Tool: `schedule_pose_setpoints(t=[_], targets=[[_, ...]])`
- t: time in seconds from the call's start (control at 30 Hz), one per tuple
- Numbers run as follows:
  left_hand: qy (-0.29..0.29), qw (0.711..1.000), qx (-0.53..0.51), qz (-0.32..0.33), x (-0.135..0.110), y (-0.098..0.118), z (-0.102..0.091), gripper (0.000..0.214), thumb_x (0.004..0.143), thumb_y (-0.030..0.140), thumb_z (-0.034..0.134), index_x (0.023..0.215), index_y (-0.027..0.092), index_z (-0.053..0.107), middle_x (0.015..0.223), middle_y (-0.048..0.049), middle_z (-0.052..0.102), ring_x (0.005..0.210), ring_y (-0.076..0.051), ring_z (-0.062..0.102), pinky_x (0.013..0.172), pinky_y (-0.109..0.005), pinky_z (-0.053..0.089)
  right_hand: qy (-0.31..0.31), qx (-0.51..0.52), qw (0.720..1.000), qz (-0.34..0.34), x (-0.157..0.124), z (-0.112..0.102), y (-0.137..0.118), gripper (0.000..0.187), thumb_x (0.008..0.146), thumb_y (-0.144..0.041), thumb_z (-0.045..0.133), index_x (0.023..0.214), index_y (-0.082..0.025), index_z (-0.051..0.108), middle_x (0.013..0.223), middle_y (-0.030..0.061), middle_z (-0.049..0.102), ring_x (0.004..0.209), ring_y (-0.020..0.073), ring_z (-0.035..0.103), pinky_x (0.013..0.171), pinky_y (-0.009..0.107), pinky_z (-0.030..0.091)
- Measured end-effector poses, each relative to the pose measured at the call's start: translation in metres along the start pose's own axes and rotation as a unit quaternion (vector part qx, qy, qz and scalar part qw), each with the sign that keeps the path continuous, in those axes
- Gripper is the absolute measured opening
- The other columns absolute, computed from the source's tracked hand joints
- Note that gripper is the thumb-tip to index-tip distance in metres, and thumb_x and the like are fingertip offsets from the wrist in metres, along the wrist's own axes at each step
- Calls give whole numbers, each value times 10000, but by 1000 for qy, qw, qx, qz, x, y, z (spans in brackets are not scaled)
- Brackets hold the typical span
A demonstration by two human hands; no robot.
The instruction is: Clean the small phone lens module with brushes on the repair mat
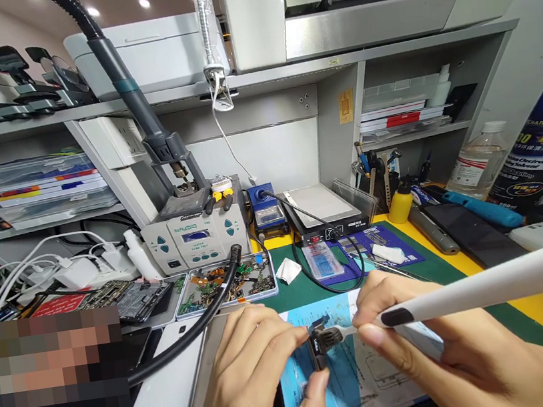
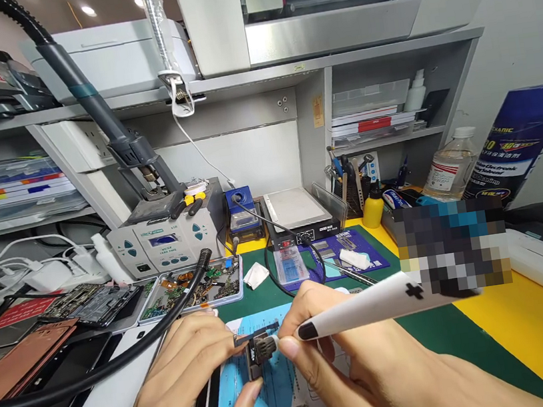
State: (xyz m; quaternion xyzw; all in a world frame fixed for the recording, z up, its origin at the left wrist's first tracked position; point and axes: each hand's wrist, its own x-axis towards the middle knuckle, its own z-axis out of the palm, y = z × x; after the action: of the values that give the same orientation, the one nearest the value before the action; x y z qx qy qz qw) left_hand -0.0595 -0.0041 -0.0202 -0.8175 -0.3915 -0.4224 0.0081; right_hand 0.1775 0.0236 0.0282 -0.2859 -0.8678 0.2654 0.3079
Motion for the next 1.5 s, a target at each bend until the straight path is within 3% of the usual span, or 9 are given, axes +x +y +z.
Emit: schedule_pose_setpoints(t=[0.23,0.63,1.17,1.37,1.5], targets=[[12,1000,3,6,2,1,-1,238,769,56,679,989,138,641,891,-73,662,873,-236,550,790,-437,462,22,35,999,1,1,1,-1,106,1012,-222,457,951,-235,542,824,19,553,712,172,546,619,286,499],[18,999,5,39,2,-1,-2,259,762,53,699,1010,115,662,903,-88,688,861,-234,551,794,-452,469,27,42,997,60,-1,0,0,173,1032,-275,431,896,-241,534,759,-12,474,647,155,466,591,261,461],[21,999,7,48,3,0,-2,259,757,46,699,1006,106,661,873,-90,686,841,-228,554,776,-442,475,54,27,998,-14,2,1,-1,142,987,-139,457,904,-228,530,757,-18,508,632,134,483,574,239,462],[22,998,6,52,2,0,-2,259,754,69,711,1004,116,661,878,-85,688,845,-232,560,783,-442,478,65,24,997,-19,2,1,-3,147,989,-148,451,893,-221,534,746,-9,498,637,143,482,574,249,463],[21,999,7,46,3,0,-2,264,750,52,704,1003,116,663,877,-87,689,846,-234,560,782,-445,478,42,25,999,12,1,1,-3,137,1006,-196,451,906,-226,539,761,0,516,641,153,498,568,262,467]])
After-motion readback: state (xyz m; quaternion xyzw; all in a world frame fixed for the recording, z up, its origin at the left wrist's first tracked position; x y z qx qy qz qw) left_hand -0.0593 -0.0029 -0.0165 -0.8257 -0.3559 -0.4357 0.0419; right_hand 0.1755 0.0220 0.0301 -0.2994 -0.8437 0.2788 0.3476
